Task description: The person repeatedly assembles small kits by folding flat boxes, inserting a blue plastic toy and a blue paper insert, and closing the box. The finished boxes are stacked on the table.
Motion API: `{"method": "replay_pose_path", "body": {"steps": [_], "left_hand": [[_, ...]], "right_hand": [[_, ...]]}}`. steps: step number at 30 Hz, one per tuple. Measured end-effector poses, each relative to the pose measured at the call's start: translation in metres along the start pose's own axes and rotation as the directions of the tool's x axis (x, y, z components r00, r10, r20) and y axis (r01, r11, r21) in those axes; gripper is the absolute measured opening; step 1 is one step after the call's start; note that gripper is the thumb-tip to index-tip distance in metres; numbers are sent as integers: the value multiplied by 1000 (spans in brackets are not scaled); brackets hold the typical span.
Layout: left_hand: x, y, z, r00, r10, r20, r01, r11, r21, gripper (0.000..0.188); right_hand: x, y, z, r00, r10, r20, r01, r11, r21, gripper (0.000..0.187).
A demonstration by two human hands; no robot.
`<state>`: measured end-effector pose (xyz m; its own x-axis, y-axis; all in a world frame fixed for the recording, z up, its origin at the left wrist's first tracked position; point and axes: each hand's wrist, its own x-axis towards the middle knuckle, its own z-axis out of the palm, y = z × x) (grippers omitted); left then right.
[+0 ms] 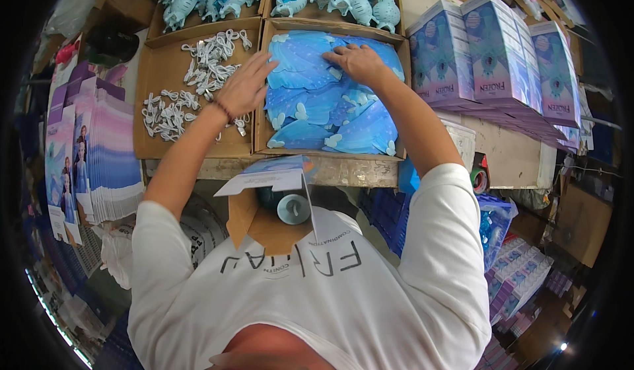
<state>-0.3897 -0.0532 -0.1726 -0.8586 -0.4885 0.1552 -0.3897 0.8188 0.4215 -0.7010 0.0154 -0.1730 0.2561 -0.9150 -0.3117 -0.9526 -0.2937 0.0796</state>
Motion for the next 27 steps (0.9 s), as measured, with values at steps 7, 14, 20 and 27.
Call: {"method": "replay_pose_path", "body": {"steps": [7,14,20,27], "left_hand": [[82,-27,46,885,-149,440,-36,922,385,64],[78,-26,32,993,-82,-82,94,983,159,33],[55,45,-3,773,-633,43,443,489,-751,25],[-3,69,-22,765,-437,474,281,-436,-855,41]], "right_hand": [[-25,18,3,934,-149,-326,153,988,-13,35],[-116,55,-29,750,295,-591,5,892,451,26],[-98,-19,-49,451,438,-778,116,835,537,36],[-41,-127,-25,752,228,-619,223,795,564,46]]}}
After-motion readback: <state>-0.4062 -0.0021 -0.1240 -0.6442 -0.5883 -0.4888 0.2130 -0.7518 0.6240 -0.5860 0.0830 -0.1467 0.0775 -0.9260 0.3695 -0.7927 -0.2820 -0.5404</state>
